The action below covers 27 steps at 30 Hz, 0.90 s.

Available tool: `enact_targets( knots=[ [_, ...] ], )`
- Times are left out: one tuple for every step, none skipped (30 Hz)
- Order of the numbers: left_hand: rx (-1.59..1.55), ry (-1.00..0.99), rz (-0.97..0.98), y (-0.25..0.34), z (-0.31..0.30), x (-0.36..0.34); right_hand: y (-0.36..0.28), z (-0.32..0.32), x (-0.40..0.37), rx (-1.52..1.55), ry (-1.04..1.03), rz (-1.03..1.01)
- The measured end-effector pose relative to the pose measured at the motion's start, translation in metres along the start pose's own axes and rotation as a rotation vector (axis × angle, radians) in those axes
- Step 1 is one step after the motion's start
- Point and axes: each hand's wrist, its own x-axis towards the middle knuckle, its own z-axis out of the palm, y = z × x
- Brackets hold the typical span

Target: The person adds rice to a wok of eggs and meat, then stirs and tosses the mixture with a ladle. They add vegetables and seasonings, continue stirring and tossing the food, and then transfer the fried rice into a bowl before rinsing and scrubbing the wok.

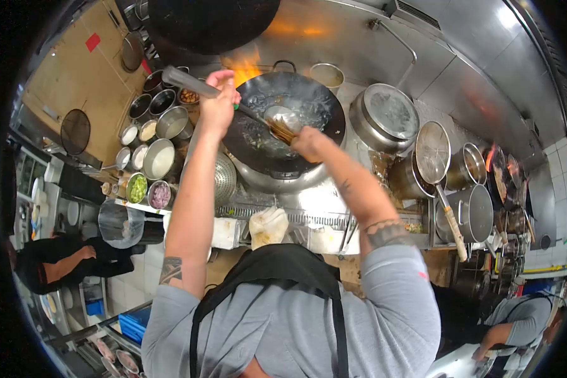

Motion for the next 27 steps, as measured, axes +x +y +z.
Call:
enact_targets(
  knots=[
    [0.015, -0.022, -0.005, 0.009, -0.005, -0.003, 0.014, -0.018, 0.006, -0.283, -0.123, -0.118],
    [-0.006, -0.083, -0.025, 0.016, -0.007, -0.005, 0.020, -0.035, 0.008, -0.305, -0.077, -0.008],
    [-0.026, -0.082, -0.024, 0.012, -0.007, -0.009, 0.015, -0.050, 0.002, -0.325, -0.028, 0.100],
    [-0.046, -0.084, -0.023, 0.004, -0.004, -0.014, 0.000, -0.052, -0.002, -0.264, 0.090, 0.189],
    [-0.066, -0.091, -0.022, -0.002, -0.001, -0.017, -0.020, -0.050, -0.005, -0.199, 0.211, 0.282],
    [-0.072, -0.062, -0.029, -0.002, 0.000, -0.021, -0.023, -0.035, -0.002, -0.214, 0.216, 0.235],
    [-0.057, -0.035, -0.027, -0.002, 0.002, -0.023, -0.018, -0.017, 0.002, -0.227, 0.143, 0.152],
    [-0.042, -0.006, -0.029, -0.002, 0.001, -0.026, -0.020, -0.006, -0.005, -0.147, 0.087, 0.132],
    [-0.024, 0.020, -0.031, 0.000, -0.002, -0.029, -0.021, 0.001, -0.012, -0.061, 0.032, 0.112],
    [-0.036, -0.020, 0.002, 0.000, -0.007, -0.033, -0.018, -0.006, -0.012, -0.174, 0.000, 0.186],
    [0.021, -0.061, -0.004, -0.004, -0.014, -0.037, -0.018, -0.008, -0.007, -0.155, 0.021, 0.241],
    [0.051, -0.099, -0.037, -0.019, -0.022, -0.041, -0.020, -0.003, -0.002, -0.129, 0.037, 0.295],
    [0.083, -0.141, -0.073, -0.029, -0.027, -0.046, -0.024, 0.003, 0.001, -0.100, 0.050, 0.353],
    [0.022, -0.102, -0.146, -0.026, -0.028, -0.052, -0.034, 0.004, 0.001, -0.015, 0.027, 0.338],
    [-0.038, -0.064, -0.221, -0.020, -0.029, -0.061, -0.039, -0.006, -0.009, 0.040, 0.008, 0.170],
    [-0.100, -0.026, -0.295, -0.015, -0.031, -0.068, -0.039, -0.022, -0.010, 0.142, -0.121, 0.236],
    [-0.135, 0.023, -0.396, -0.011, -0.040, -0.072, -0.035, -0.036, -0.004, 0.244, -0.255, 0.298],
    [-0.106, -0.065, -0.449, -0.008, -0.054, -0.083, -0.008, -0.037, 0.008, 0.417, -0.288, 0.340],
    [-0.072, -0.155, -0.497, -0.002, -0.066, -0.096, -0.001, -0.050, -0.001, 0.418, -0.343, 0.368],
    [-0.030, -0.233, -0.540, 0.013, -0.068, -0.112, 0.023, -0.036, 0.009, 0.278, -0.170, 0.276],
    [0.019, -0.314, -0.585, 0.029, -0.071, -0.132, 0.043, -0.016, 0.019, 0.143, 0.003, 0.189],
    [-0.234, -0.246, -0.613, 0.022, -0.076, -0.153, 0.021, -0.024, -0.013, 0.070, 0.176, 0.267],
    [-0.486, -0.179, -0.644, 0.006, -0.080, -0.169, 0.010, -0.019, -0.020, -0.024, 0.187, 0.287],
    [-0.504, -0.111, -0.791, -0.002, -0.078, -0.182, 0.002, -0.010, -0.023, 0.003, 0.154, 0.295],
    [-0.518, -0.034, -0.934, -0.009, -0.076, -0.187, -0.005, -0.003, -0.025, 0.027, 0.119, 0.300],
    [-0.641, -0.082, -1.064, -0.016, -0.077, -0.180, -0.011, 0.003, -0.022, 0.059, 0.089, 0.322],
    [-0.772, -0.120, -1.192, -0.023, -0.076, -0.173, -0.014, 0.007, -0.020, 0.072, 0.087, 0.327]
  ],
)
